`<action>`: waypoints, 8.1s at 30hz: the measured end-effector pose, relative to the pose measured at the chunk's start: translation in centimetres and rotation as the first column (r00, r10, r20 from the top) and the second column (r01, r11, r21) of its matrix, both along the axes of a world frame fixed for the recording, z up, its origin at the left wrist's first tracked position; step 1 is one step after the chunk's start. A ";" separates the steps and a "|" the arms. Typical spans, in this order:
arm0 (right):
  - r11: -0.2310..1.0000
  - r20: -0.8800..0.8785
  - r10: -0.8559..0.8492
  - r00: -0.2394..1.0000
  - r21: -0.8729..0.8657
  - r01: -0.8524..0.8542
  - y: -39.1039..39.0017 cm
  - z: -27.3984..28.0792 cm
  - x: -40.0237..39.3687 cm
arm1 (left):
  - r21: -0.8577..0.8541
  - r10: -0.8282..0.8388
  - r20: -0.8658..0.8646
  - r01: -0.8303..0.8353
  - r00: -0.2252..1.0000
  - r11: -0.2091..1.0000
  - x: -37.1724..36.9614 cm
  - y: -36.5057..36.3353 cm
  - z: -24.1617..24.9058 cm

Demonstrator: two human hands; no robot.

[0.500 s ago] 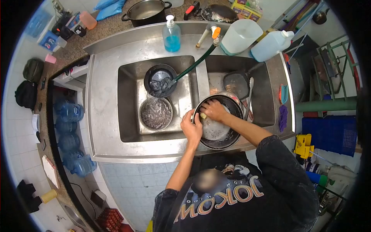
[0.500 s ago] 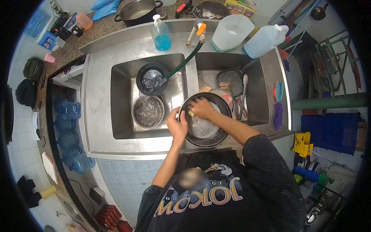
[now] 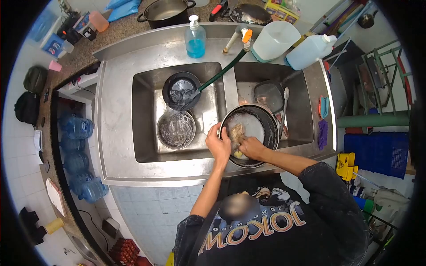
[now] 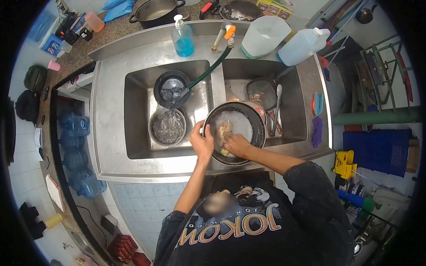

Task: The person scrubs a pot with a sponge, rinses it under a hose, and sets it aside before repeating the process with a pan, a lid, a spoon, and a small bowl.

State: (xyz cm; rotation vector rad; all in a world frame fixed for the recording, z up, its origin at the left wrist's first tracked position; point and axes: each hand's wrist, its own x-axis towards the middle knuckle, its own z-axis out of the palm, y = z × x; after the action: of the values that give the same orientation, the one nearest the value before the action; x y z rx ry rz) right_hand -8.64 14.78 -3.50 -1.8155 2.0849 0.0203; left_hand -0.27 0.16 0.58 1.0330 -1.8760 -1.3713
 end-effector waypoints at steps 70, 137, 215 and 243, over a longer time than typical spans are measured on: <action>0.946 -0.247 -0.045 0.968 0.300 0.120 3.5 7.6 -3.8 | 0.092 -0.063 -0.061 0.069 0.996 0.993 -3.1 -0.2 -0.9; -0.522 0.926 0.102 -0.363 0.361 0.773 -11.8 -1.1 -1.6 | 0.093 -0.239 0.002 0.238 0.971 0.967 1.2 -1.8 -1.8; 0.566 0.991 -0.132 0.024 0.056 0.823 -3.9 9.0 -4.2 | 0.092 0.389 -0.254 -0.378 0.885 0.921 5.5 -11.2 2.9; 0.958 0.366 -0.273 0.890 0.187 0.217 -4.1 1.8 2.8 | 0.429 0.101 -0.213 0.000 0.972 0.903 2.8 1.6 1.6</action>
State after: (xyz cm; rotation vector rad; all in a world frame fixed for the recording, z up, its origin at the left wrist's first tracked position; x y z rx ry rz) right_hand -5.80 10.71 -1.67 -1.3306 1.9511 -0.2357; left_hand 2.56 1.74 2.21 1.0610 -1.3993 -1.8358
